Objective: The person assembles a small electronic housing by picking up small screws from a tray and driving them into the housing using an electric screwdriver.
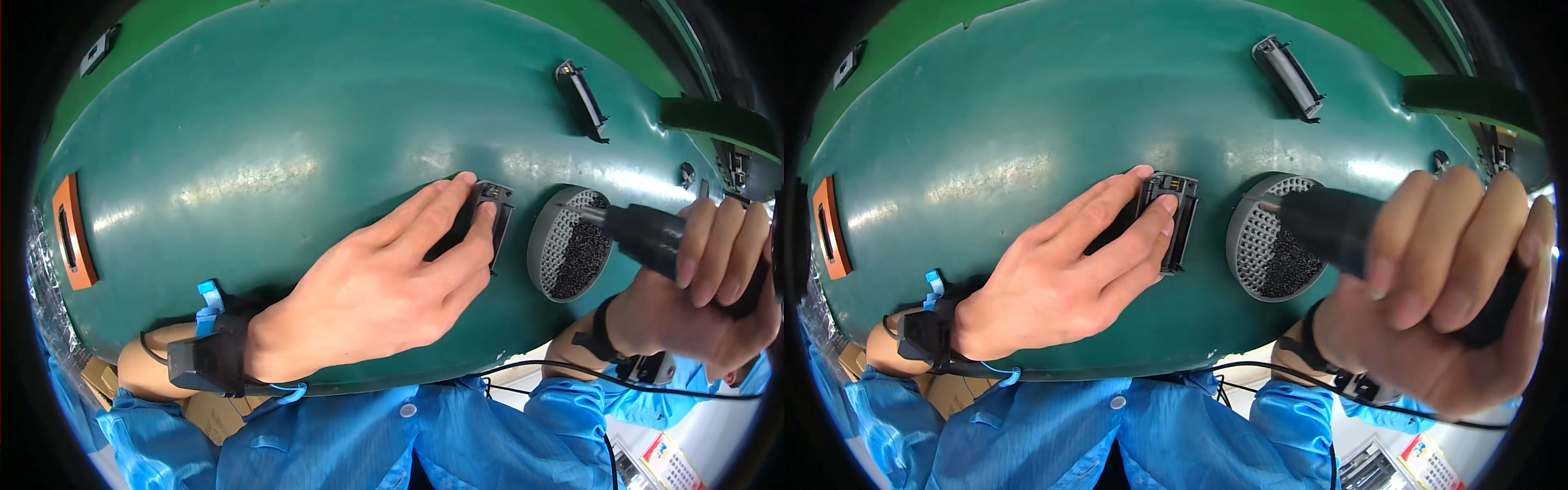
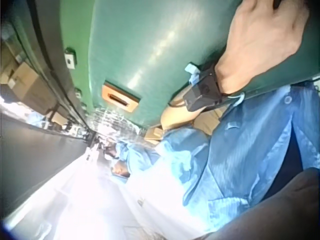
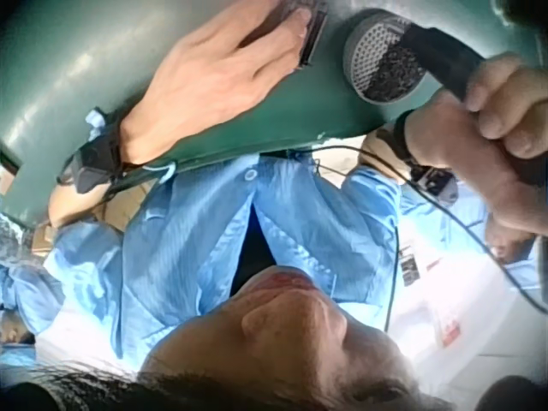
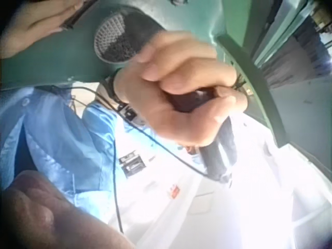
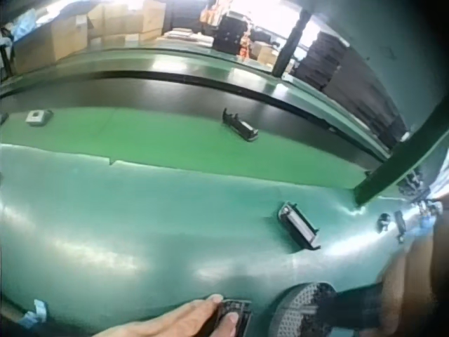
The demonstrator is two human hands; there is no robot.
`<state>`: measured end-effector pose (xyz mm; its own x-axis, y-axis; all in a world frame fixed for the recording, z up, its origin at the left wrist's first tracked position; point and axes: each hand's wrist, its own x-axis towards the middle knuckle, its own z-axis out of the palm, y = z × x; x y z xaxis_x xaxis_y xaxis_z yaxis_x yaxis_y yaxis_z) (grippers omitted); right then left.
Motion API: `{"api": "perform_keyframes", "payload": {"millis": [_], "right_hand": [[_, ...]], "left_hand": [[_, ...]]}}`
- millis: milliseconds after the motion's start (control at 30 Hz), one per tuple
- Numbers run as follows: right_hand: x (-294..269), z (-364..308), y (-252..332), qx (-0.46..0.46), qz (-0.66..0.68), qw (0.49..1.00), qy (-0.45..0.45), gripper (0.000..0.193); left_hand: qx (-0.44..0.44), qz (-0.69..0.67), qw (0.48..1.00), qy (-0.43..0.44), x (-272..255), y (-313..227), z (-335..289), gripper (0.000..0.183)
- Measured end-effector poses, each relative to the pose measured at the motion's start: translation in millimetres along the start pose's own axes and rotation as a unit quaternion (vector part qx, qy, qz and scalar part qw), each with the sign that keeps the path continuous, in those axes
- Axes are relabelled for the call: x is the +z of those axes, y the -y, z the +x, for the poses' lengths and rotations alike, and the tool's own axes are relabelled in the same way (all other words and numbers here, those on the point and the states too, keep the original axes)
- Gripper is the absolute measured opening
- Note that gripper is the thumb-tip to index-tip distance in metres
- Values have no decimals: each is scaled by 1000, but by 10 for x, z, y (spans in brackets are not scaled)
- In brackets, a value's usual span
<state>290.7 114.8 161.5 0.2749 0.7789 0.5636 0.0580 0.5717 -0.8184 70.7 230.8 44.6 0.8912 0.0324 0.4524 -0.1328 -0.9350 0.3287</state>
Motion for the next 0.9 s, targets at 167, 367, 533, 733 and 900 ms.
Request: {"api": "perform_keyframes", "payload": {"millis": [167,367,533,733,900], "right_hand": [[517,-153,-229,67,-67,984,-152,24],[413,-199,-356,35,-68,988,-131,25],[395,-195,-375,30,-69,990,-123,25],[382,-206,-402,27,-68,990,-117,26],[364,-209,-402,25,-66,991,-116,26]], "left_hand": [[-19,-16,1000,-17,33,-35,-3,22],[-27,-17,999,-31,67,-47,17,20],[-26,-25,999,-38,67,-41,12,19],[-33,-32,998,-38,77,-51,-2,19],[-32,-31,998,-42,90,-56,3,19]]}}
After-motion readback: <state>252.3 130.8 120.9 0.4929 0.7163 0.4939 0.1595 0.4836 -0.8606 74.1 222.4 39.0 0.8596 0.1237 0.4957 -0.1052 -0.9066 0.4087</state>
